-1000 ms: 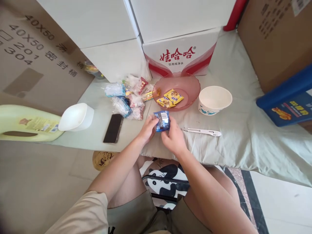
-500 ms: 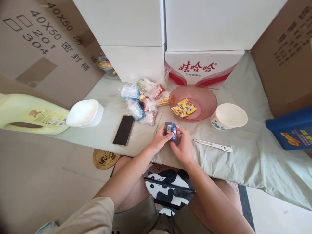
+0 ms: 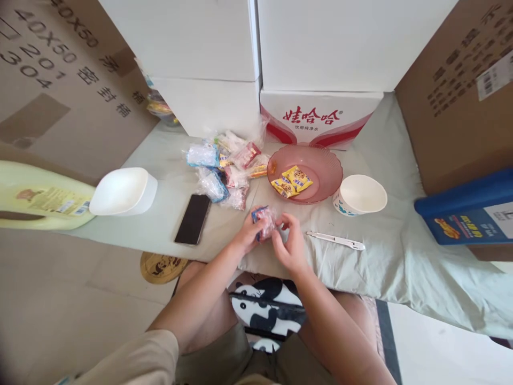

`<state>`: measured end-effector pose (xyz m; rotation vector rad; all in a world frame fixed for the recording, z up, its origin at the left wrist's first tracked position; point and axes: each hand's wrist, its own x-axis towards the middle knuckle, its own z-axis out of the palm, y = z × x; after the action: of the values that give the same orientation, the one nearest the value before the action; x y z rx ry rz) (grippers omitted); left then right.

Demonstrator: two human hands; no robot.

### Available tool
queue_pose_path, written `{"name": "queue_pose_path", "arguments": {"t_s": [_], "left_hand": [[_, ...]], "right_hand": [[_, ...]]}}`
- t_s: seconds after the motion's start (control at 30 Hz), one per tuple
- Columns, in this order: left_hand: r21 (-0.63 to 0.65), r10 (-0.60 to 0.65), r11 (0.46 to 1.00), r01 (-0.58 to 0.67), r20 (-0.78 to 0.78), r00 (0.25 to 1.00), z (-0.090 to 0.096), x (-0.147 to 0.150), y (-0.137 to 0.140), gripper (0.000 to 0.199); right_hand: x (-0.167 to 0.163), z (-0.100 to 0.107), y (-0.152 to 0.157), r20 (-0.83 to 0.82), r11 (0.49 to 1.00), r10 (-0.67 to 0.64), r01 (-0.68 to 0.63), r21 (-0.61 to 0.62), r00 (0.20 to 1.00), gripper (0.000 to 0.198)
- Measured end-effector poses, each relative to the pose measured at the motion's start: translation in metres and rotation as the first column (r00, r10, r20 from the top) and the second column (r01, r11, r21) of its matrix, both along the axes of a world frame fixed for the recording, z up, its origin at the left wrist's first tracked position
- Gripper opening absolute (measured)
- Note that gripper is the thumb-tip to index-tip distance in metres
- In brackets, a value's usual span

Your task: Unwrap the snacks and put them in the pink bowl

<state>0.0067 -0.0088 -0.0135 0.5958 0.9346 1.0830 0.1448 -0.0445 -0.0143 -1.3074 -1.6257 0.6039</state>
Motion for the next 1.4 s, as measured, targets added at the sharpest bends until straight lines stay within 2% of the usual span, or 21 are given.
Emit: {"name": "queue_pose_path", "arguments": {"t_s": [0.07, 0.13, 0.27, 0.33, 0.4, 0.53, 0.63, 0.7, 0.8, 0.9, 1.0, 1.13, 1.23, 1.4], "left_hand": [[-0.038, 0.023, 0.999, -0.022, 0.017, 1.000, 0.002, 0.002, 0.005, 0.069], [-0.045, -0.008, 0.999, 0.008, 0.012, 1.000, 0.005, 0.001, 0.010, 0.067], [-0.027, -0.200, 0.980, 0.199, -0.034, 0.979, 0.012, -0.006, 0.015, 0.061], [0.013, -0.318, 0.948, 0.319, -0.058, 0.946, 0.015, -0.009, 0.014, 0.066], [0.076, -0.325, 0.937, 0.340, -0.162, 0.932, 0.014, -0.011, 0.012, 0.072], [0.175, -0.120, 0.965, 0.196, -0.371, 0.921, 0.005, -0.012, 0.013, 0.081], [0.277, 0.018, 0.951, 0.139, -0.498, 0.867, -0.003, -0.019, 0.019, 0.074], [0.411, 0.163, 0.904, 0.119, -0.588, 0.792, -0.006, -0.026, 0.024, 0.059], [0.572, 0.356, 0.804, 0.161, -0.681, 0.640, -0.009, -0.036, 0.030, 0.037], [0.591, 0.398, 0.768, 0.248, -0.743, 0.538, -0.013, -0.043, 0.032, 0.031], [0.549, 0.315, 0.757, 0.354, -0.782, 0.538, -0.018, -0.044, 0.030, 0.051], [0.493, 0.175, 0.766, 0.414, -0.779, 0.602, -0.021, -0.037, 0.024, 0.072], [0.456, 0.108, 0.777, 0.433, -0.775, 0.622, -0.018, -0.029, 0.019, 0.077], [0.452, 0.084, 0.744, 0.493, -0.794, 0.601, -0.015, -0.018, 0.010, 0.074]], "right_hand": [[0.008, 0.006, 0.009, 0.019, 0.998, -0.062, 0.062, -0.016, 0.998, 0.027], [0.016, 0.008, 0.018, 0.071, 0.999, -0.034, 0.036, -0.036, 0.997, 0.029], [0.027, 0.005, 0.023, 0.059, 0.993, 0.092, -0.088, -0.074, 0.994, 0.051], [0.027, 0.002, 0.021, 0.024, 0.991, 0.082, -0.079, -0.105, 0.996, 0.055], [0.026, 0.001, 0.018, 0.011, 0.990, 0.048, -0.046, -0.130, 0.999, 0.055], [0.028, 0.005, 0.018, 0.051, 0.995, 0.020, -0.015, -0.094, 0.998, 0.048], [0.042, 0.009, 0.018, 0.159, 0.996, -0.086, 0.090, -0.018, 0.983, 0.029], [0.057, 0.010, 0.014, 0.278, 0.979, -0.202, 0.201, 0.032, 0.939, 0.020], [0.080, 0.010, 0.002, 0.475, 0.940, -0.318, 0.339, 0.044, 0.820, 0.025], [0.098, 0.006, -0.012, 0.634, 0.919, -0.300, 0.395, -0.010, 0.713, 0.032], [0.112, 0.001, -0.019, 0.682, 0.931, -0.230, 0.362, -0.054, 0.694, 0.028], [0.114, 0.002, -0.016, 0.641, 0.957, -0.170, 0.281, -0.074, 0.749, 0.028], [0.101, 0.007, -0.014, 0.587, 0.978, -0.113, 0.195, -0.078, 0.801, 0.030], [0.069, 0.013, -0.018, 0.524, 0.999, 0.021, 0.000, -0.040, 0.851, 0.031]]}}
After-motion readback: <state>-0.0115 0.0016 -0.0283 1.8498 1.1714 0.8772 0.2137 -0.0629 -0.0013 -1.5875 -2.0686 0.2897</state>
